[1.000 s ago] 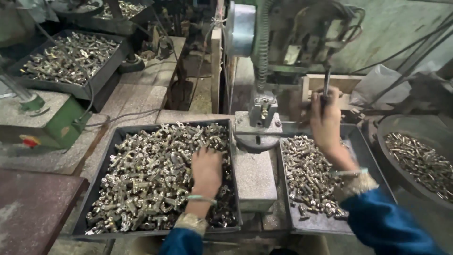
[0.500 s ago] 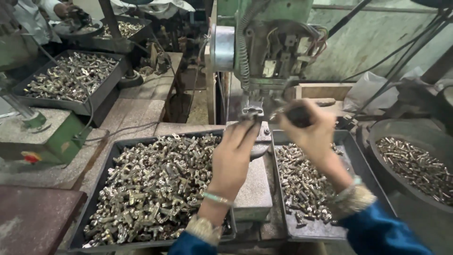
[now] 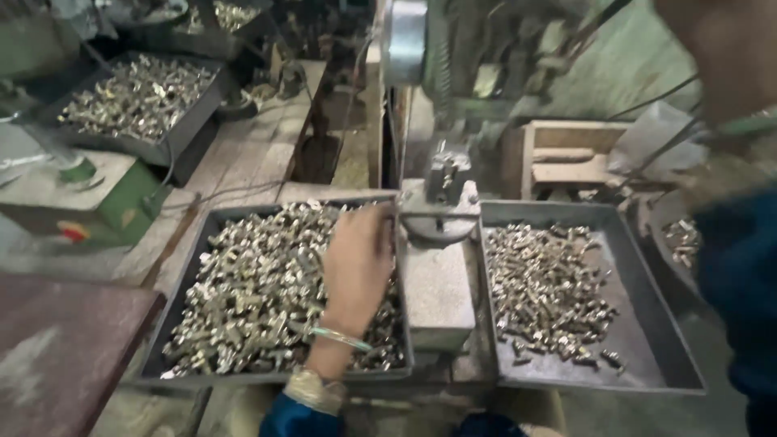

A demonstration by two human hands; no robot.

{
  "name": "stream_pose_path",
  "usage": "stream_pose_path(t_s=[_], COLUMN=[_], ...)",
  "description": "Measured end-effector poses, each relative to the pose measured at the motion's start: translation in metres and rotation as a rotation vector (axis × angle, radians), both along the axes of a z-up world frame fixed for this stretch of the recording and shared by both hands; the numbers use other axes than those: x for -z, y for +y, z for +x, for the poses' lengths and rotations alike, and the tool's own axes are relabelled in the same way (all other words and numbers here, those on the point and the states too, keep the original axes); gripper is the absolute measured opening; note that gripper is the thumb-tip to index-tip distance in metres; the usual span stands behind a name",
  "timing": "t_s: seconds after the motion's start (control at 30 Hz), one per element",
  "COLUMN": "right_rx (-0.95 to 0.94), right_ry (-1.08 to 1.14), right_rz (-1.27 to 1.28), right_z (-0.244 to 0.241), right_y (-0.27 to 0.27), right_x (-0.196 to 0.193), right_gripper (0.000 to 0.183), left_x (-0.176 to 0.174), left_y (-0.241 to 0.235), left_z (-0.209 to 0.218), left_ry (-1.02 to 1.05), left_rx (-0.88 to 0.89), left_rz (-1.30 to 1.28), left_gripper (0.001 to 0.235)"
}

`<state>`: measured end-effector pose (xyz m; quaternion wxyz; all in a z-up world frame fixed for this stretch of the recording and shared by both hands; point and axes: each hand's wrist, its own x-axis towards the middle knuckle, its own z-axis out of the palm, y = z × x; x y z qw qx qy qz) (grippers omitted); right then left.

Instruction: Operating a manual riveting machine to assemble small metal components.

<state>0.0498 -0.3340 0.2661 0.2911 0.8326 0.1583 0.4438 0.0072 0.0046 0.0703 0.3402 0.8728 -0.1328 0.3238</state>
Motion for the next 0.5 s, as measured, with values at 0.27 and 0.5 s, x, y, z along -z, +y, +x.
stream_pose_path(t_s=[0.27, 0.5], right_rx=[0.073, -0.017], right_ry=[0.347, 0.458], right_rz=[0.880, 0.929], right_z=[-0.040, 0.057], right_y=[0.077, 0.031], right_x=[0.068, 0.159], right_gripper=[0.053, 0.034], left_x=[0.067, 0.126], left_y=[0.046, -0.010], left_z=[0.028, 0.078], left_ry=[0.337, 0.228], left_rx=[-0.139, -0.152], left_rz=[0.261, 0.561], left_gripper=[0.021, 0.010])
